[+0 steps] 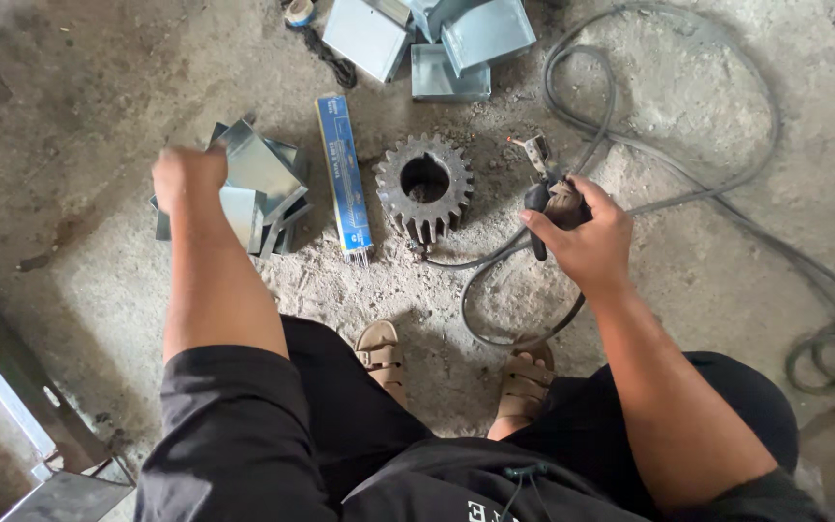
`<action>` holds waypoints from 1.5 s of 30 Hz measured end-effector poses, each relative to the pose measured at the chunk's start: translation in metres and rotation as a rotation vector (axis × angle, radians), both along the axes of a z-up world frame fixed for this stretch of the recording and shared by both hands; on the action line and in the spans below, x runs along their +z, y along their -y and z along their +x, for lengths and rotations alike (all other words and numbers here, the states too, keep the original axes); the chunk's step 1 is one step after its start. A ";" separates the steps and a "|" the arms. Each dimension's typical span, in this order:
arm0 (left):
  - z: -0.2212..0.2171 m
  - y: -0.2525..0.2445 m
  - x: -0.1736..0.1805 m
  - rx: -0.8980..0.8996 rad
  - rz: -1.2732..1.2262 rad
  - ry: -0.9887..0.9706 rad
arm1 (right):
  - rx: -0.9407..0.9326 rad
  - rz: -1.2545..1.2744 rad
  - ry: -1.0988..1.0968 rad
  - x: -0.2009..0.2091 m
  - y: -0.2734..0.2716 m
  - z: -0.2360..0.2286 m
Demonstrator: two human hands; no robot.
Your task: The person sits on the floor and welds a rectangular metal box using a handheld welding torch. They hold the metal piece with one hand and the torch with the other, creating bright sparks and smoke as they work on the seams. The person occasionally adjusts the metal box's position on a gear-like support to access different sides.
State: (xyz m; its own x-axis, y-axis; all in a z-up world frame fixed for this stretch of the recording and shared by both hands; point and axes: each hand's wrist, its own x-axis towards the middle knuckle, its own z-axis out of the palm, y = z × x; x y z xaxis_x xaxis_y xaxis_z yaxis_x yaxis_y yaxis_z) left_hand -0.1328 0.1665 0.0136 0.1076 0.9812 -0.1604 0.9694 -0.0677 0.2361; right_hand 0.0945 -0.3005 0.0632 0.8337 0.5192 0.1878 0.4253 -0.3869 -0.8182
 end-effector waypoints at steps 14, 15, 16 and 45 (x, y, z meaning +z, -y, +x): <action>-0.024 -0.029 -0.123 0.497 -0.634 0.569 | -0.024 -0.028 0.022 -0.007 -0.008 -0.001; -0.024 -0.027 -0.127 0.539 -0.661 0.594 | -0.024 -0.041 0.027 -0.008 -0.007 0.000; -0.024 -0.026 -0.131 0.461 -0.620 0.519 | -0.016 -0.043 0.036 -0.009 -0.006 0.000; 0.136 0.170 -0.044 -0.944 -0.029 0.000 | 0.012 0.063 0.042 -0.006 0.006 0.002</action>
